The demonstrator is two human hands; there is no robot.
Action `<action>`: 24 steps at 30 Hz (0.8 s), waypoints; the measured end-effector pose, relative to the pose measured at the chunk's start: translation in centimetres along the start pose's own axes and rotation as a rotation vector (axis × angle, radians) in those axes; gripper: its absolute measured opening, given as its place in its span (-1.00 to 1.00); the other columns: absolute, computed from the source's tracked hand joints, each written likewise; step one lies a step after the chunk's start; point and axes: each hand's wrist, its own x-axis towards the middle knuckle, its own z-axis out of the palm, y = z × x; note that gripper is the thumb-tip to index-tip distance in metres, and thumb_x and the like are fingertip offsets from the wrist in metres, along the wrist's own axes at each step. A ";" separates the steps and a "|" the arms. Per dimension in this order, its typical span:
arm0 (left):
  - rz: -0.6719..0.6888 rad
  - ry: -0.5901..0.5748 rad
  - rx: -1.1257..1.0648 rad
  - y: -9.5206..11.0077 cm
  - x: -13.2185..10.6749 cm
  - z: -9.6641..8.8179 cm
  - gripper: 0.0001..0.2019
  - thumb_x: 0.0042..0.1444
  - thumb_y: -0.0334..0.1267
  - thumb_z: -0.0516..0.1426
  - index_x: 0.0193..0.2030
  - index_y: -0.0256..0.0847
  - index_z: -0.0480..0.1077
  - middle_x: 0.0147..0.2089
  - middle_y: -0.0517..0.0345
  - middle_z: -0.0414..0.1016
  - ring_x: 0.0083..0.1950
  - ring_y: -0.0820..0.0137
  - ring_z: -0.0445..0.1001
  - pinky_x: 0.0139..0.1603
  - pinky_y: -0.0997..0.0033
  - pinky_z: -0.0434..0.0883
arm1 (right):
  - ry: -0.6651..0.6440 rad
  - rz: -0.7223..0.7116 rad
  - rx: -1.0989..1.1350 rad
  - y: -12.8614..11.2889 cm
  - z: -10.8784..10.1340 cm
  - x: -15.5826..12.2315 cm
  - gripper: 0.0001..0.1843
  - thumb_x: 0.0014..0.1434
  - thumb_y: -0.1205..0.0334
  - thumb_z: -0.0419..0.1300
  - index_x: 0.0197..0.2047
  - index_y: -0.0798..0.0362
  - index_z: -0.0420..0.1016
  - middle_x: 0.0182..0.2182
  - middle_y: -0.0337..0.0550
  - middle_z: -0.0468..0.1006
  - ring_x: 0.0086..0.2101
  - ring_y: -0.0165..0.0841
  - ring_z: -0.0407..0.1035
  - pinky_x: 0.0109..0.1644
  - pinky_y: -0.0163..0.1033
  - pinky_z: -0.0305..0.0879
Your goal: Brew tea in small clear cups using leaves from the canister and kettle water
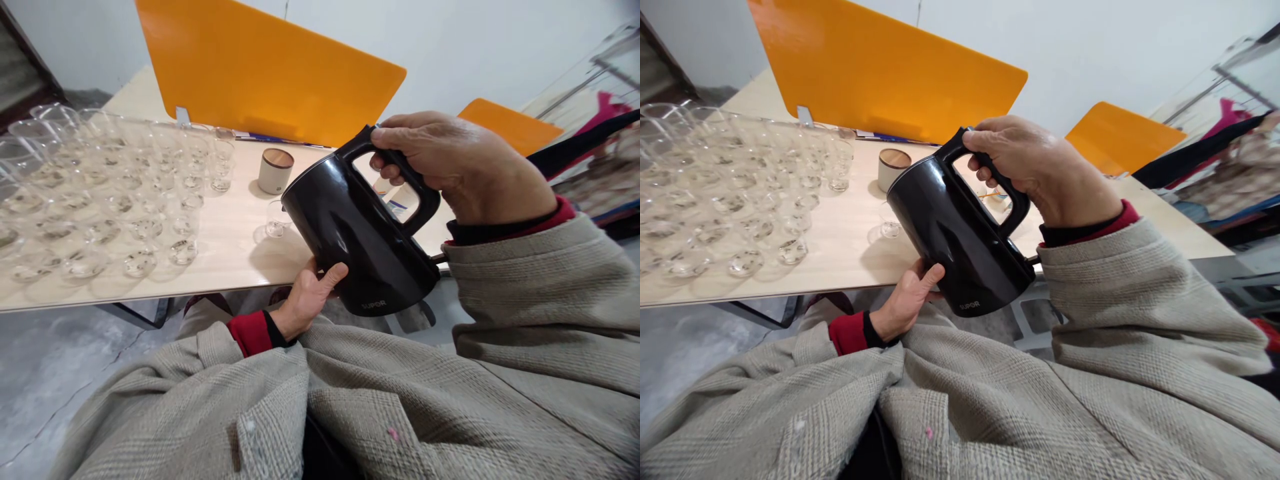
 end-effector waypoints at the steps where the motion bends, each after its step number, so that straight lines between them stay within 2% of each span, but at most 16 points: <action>1: 0.002 -0.003 -0.001 0.0 0.0 0.0 -0.20 0.07 0.28 0.41 0.30 -0.23 0.45 0.29 -0.19 0.60 0.21 0.04 0.60 -0.01 0.13 0.67 | 0.008 0.004 0.005 0.1 -0.1 0.0 -0.62 0.50 0.37 0.15 -0.42 0.04 0.42 -0.45 -0.23 0.41 -0.54 -0.55 0.22 -0.55 -0.42 0.09; 5: 0.028 -0.021 0.028 0.2 0.0 -0.3 -0.22 0.09 0.23 0.41 0.30 -0.23 0.42 0.32 -0.21 0.57 0.27 0.03 0.57 0.17 0.03 0.62 | 0.076 0.057 0.067 0.9 -0.5 0.1 -0.62 0.49 0.40 0.13 -0.42 0.04 0.43 -0.51 -0.26 0.41 -0.61 -0.56 0.22 -0.61 -0.42 0.07; 8: 0.071 -0.040 0.077 0.5 0.2 -0.5 -0.24 0.10 0.20 0.42 0.28 -0.23 0.40 0.32 -0.22 0.56 0.28 0.04 0.57 0.27 -0.03 0.57 | 0.158 0.038 0.113 1.9 -1.0 -0.8 -0.63 0.49 0.35 0.18 -0.42 0.07 0.45 -0.52 -0.28 0.38 -0.61 -0.60 0.21 -0.61 -0.47 0.08; 11: 0.155 -0.037 0.163 1.0 0.5 -0.6 -0.26 0.06 0.18 0.45 0.24 -0.23 0.40 0.28 -0.20 0.58 0.26 0.06 0.57 0.31 -0.03 0.55 | 0.228 -0.026 0.168 2.7 -1.4 -2.1 -0.64 0.45 0.32 0.27 -0.44 0.11 0.46 -0.54 -0.32 0.34 -0.60 -0.65 0.19 -0.60 -0.49 0.05; 13: 0.208 -0.034 0.226 1.4 0.7 -0.4 -0.24 0.04 0.17 0.47 0.24 -0.21 0.39 0.26 -0.18 0.59 0.26 0.06 0.57 0.29 -0.01 0.57 | 0.284 -0.057 0.223 3.0 -1.7 -3.1 -0.66 0.43 0.38 0.28 -0.44 0.10 0.47 -0.56 -0.35 0.28 -0.60 -0.65 0.15 -0.60 -0.49 0.00; 17: 0.277 -0.067 0.285 1.4 0.5 -0.7 -0.16 0.11 0.23 0.41 0.38 -0.19 0.33 0.40 -0.23 0.49 0.41 0.01 0.47 0.28 -0.01 0.59 | 0.414 -0.114 0.295 2.9 -2.2 -4.2 -0.64 0.43 0.47 0.21 -0.44 0.08 0.46 -0.56 -0.36 0.23 -0.60 -0.64 0.10 -0.62 -0.47 -0.05; 20: 0.379 0.011 0.375 1.2 0.1 -2.8 -0.13 0.17 0.23 0.36 0.50 -0.14 0.25 0.57 -0.24 0.30 0.54 0.00 0.35 0.38 -0.07 0.53 | 0.503 -0.199 0.320 2.8 -2.4 -4.2 -0.62 0.42 0.47 0.18 -0.47 0.07 0.41 -0.54 -0.36 0.26 -0.61 -0.64 0.10 -0.64 -0.45 -0.07; 22: 0.429 0.081 0.521 1.6 0.0 -5.3 -0.22 0.23 0.19 0.33 0.47 -0.13 0.31 0.53 -0.23 0.37 0.51 0.01 0.40 0.37 -0.10 0.54 | 0.601 -0.250 0.331 2.9 -2.6 -3.4 -0.61 0.42 0.45 0.18 -0.48 0.05 0.39 -0.57 -0.39 0.24 -0.64 -0.63 0.08 -0.67 -0.43 -0.09; 24: 0.501 0.186 0.697 2.6 0.1 -8.3 -0.38 0.29 0.14 0.27 0.36 -0.18 0.44 0.40 -0.22 0.52 0.41 0.06 0.51 0.35 -0.09 0.55 | 0.706 -0.319 0.355 3.1 -2.8 -2.1 -0.62 0.44 0.41 0.17 -0.46 0.04 0.39 -0.58 -0.41 0.23 -0.65 -0.61 0.07 -0.69 -0.40 -0.09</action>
